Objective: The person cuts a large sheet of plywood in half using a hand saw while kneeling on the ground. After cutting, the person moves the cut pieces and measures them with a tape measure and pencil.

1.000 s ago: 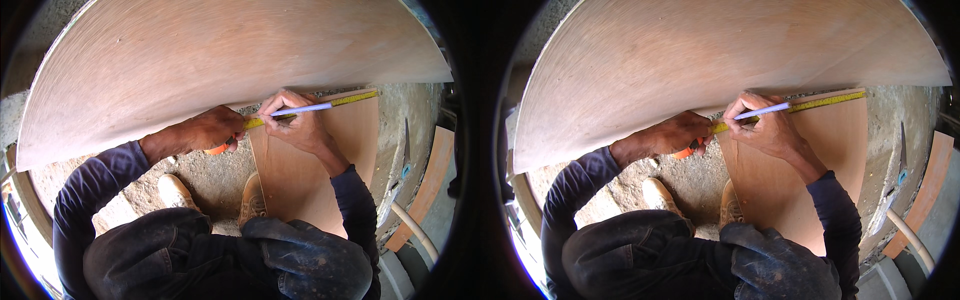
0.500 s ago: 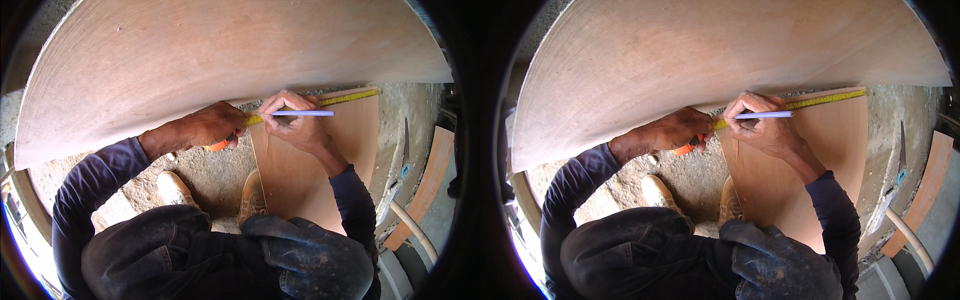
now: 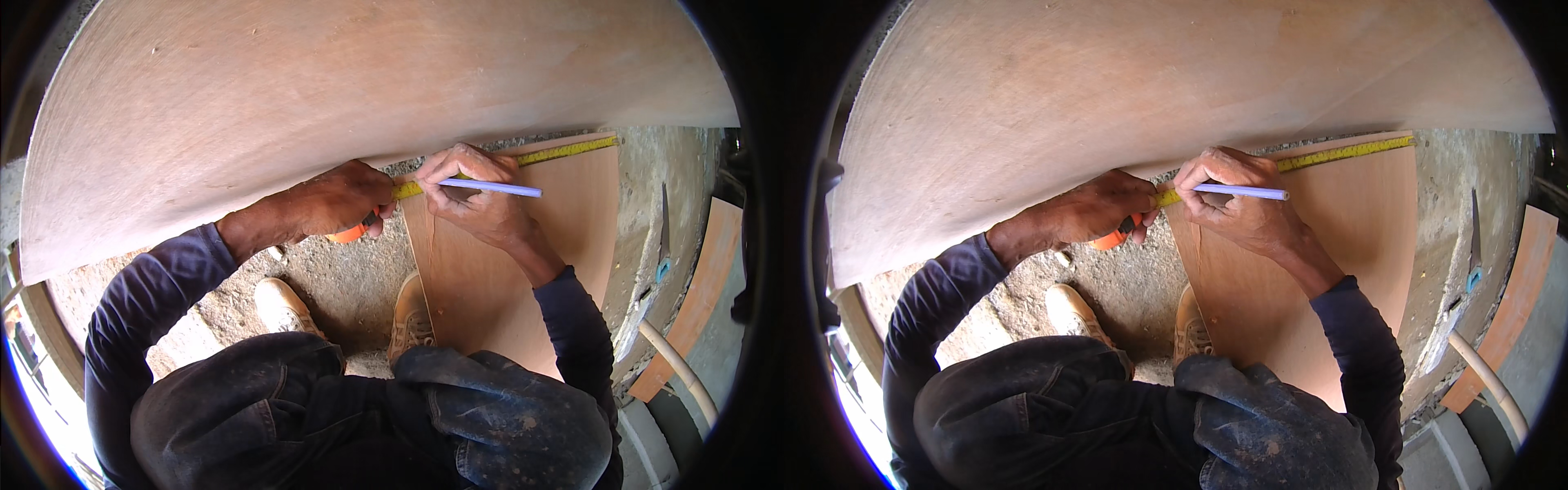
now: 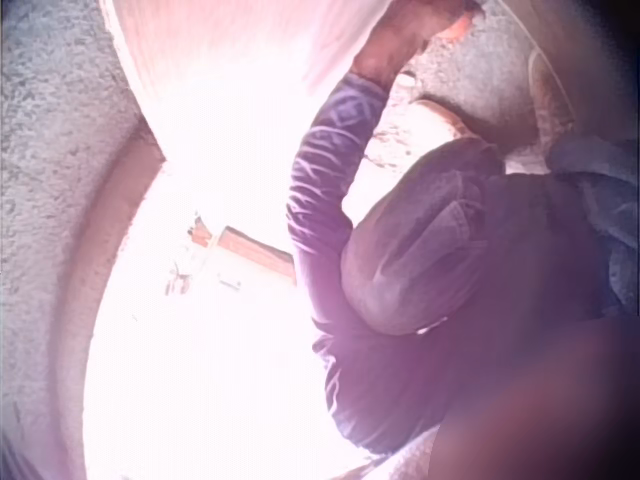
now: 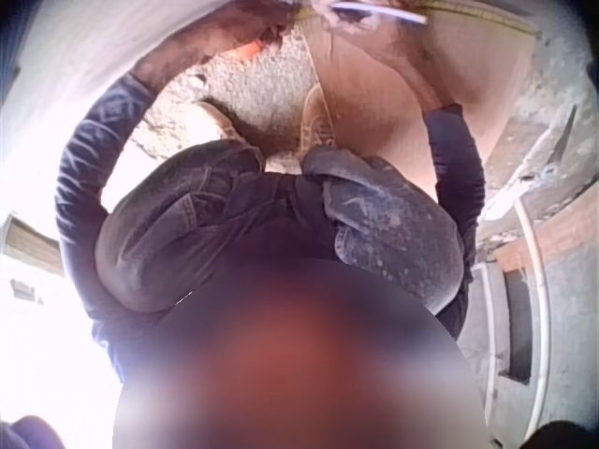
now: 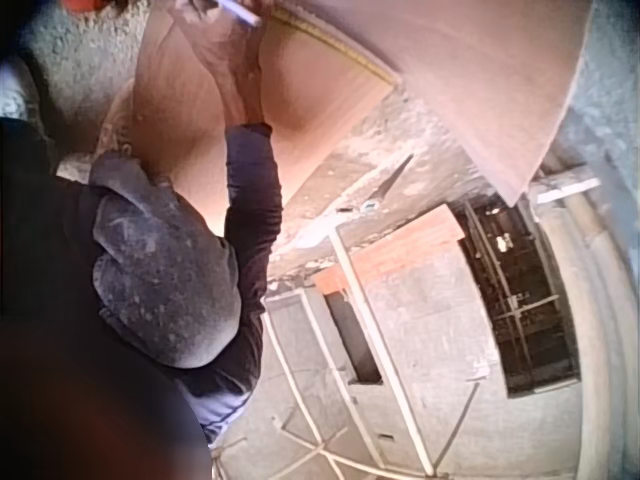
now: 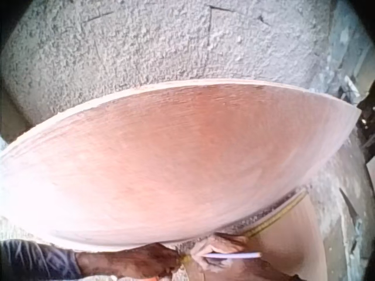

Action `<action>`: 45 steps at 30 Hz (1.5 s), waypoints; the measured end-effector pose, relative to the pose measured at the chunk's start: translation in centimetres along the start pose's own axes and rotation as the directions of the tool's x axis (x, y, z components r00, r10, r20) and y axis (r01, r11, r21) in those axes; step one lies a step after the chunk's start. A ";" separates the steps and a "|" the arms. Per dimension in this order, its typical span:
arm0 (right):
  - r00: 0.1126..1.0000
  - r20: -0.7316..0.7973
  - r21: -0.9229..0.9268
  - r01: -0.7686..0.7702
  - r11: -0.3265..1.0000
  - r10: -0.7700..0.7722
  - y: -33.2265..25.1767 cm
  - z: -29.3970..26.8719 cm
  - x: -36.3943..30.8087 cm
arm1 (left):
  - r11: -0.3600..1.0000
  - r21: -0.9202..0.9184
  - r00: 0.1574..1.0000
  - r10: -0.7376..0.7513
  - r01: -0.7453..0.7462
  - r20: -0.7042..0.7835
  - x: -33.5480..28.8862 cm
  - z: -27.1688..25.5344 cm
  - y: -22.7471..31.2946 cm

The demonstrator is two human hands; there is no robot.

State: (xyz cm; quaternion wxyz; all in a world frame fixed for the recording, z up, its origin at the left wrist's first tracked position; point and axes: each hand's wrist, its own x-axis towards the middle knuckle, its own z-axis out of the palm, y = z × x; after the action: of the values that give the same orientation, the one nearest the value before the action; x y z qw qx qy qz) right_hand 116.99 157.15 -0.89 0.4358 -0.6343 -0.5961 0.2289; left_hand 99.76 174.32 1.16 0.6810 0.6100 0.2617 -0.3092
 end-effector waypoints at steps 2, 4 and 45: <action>1.000 -0.006 -0.011 0.018 1.000 -0.018 0.0 0.0 -0.1 | 1.000 0.003 1.000 -0.020 0.020 -0.009 0.0 0.1 0.1; 0.999 -0.013 -0.025 0.029 0.999 -0.029 -0.1 -0.1 -0.1 | 1.000 0.004 1.000 -0.027 0.027 -0.012 -0.1 0.2 0.2; 0.995 0.008 0.134 -0.096 0.986 0.096 0.2 -0.7 0.4 | 0.999 0.041 1.000 0.007 -0.007 0.006 0.0 0.1 -0.1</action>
State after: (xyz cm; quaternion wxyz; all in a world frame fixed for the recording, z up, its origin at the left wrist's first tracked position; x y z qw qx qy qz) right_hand 117.75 157.38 -0.63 0.4656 -0.6312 -0.5485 0.2898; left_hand 99.71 174.22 1.09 0.6702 0.6238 0.2514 -0.3138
